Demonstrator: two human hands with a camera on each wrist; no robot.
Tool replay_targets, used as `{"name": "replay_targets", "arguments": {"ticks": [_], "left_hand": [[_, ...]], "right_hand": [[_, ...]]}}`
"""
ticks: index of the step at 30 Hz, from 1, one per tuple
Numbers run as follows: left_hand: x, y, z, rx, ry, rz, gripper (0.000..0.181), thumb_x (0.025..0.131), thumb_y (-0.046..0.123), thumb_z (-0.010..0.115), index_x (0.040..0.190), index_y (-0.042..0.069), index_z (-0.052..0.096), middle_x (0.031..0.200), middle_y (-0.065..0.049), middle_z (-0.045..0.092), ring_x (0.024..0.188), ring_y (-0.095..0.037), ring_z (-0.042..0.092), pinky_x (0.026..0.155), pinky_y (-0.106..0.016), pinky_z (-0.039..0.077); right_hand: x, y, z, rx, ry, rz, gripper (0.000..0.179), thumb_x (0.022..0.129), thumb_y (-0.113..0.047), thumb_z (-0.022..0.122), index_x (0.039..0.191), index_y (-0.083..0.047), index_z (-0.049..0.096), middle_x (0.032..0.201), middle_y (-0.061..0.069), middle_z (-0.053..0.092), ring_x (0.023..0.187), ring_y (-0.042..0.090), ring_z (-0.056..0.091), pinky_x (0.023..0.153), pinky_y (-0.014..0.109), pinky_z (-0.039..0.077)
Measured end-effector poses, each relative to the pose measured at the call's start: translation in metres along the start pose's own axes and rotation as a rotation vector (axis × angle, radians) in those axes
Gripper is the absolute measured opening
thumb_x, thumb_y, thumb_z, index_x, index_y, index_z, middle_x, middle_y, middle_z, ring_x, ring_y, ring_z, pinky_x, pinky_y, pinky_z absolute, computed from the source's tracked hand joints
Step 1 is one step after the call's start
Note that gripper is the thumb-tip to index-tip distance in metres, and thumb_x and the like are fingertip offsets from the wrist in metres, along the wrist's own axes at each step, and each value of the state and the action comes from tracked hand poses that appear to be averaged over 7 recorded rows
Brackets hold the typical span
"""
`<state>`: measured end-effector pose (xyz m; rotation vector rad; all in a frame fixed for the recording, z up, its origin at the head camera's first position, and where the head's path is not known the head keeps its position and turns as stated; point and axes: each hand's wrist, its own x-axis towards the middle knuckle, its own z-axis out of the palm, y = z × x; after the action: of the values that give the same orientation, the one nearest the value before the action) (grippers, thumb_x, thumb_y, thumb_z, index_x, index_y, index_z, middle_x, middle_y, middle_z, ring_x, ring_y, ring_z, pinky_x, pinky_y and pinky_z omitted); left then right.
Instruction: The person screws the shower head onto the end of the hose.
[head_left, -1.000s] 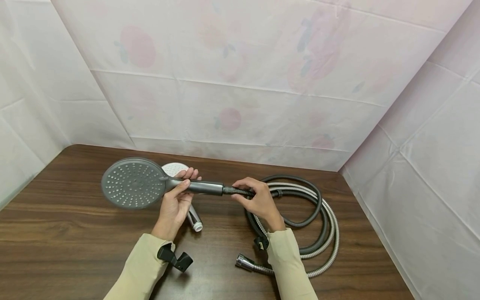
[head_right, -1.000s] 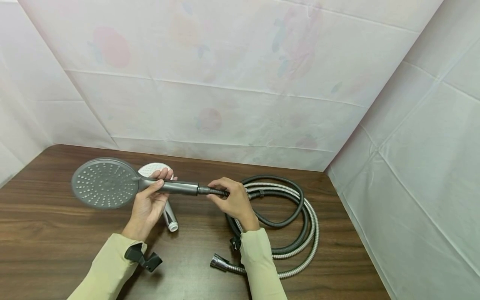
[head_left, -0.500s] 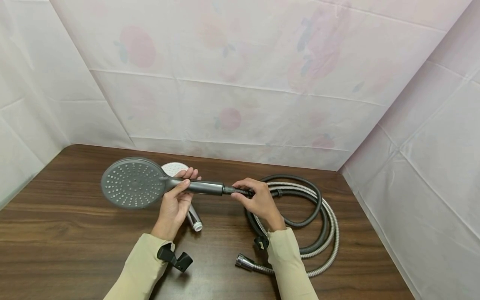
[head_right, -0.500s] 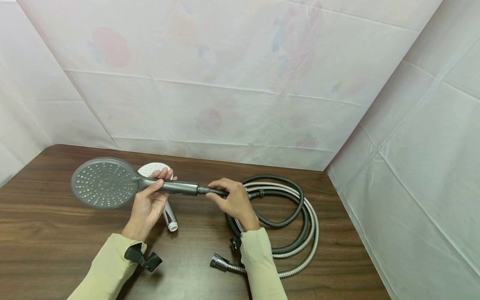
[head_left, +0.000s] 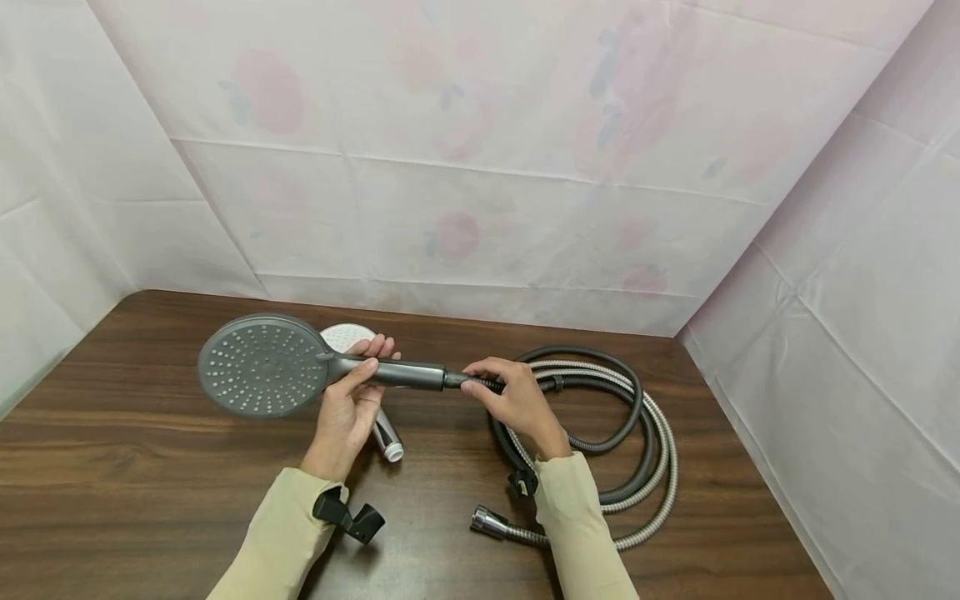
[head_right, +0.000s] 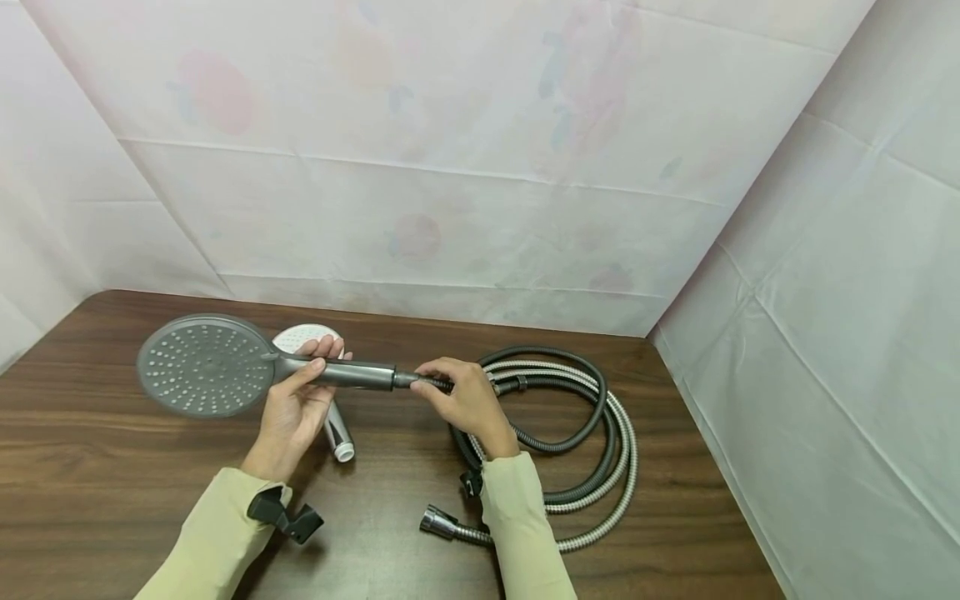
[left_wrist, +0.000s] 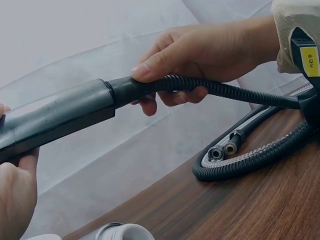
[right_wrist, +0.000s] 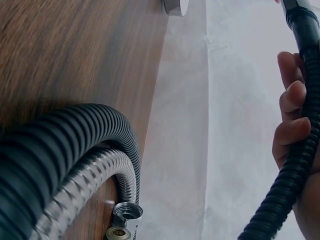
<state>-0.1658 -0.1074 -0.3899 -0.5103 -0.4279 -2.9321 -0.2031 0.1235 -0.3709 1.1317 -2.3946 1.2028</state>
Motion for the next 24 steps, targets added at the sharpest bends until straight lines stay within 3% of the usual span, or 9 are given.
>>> {"name": "replay_targets", "arguments": {"ticks": [9, 16, 24], "left_hand": [[0.0009, 0.0005, 0.0018, 0.004, 0.019, -0.004, 0.026, 0.088, -0.016, 0.051, 0.098, -0.002, 0.069, 0.099, -0.016, 0.073, 0.100, -0.026, 0.070, 0.094, -0.037, 0.055], [0.0018, 0.0009, 0.0028, 0.002, 0.023, -0.004, 0.025, 0.088, -0.016, 0.051, 0.098, -0.002, 0.069, 0.100, -0.016, 0.073, 0.100, -0.026, 0.069, 0.095, -0.038, 0.055], [0.0010, -0.0003, 0.0027, -0.005, 0.020, -0.003, 0.025, 0.087, -0.016, 0.051, 0.098, -0.002, 0.069, 0.100, -0.016, 0.073, 0.100, -0.027, 0.069, 0.095, -0.038, 0.054]], "right_hand": [[0.0015, -0.0003, 0.0000, 0.018, 0.019, -0.001, 0.034, 0.080, -0.013, 0.077, 0.110, -0.005, 0.063, 0.102, 0.007, 0.068, 0.092, 0.018, 0.064, 0.079, 0.029, 0.055], [0.0027, 0.0003, 0.0013, 0.015, 0.067, -0.065, 0.026, 0.078, -0.009, 0.078, 0.101, -0.007, 0.066, 0.097, 0.007, 0.069, 0.083, 0.018, 0.063, 0.073, 0.029, 0.054], [0.0012, 0.0006, 0.0005, -0.006, 0.048, -0.044, 0.022, 0.081, -0.012, 0.076, 0.101, -0.009, 0.068, 0.097, 0.004, 0.070, 0.080, 0.014, 0.061, 0.071, 0.026, 0.053]]}}
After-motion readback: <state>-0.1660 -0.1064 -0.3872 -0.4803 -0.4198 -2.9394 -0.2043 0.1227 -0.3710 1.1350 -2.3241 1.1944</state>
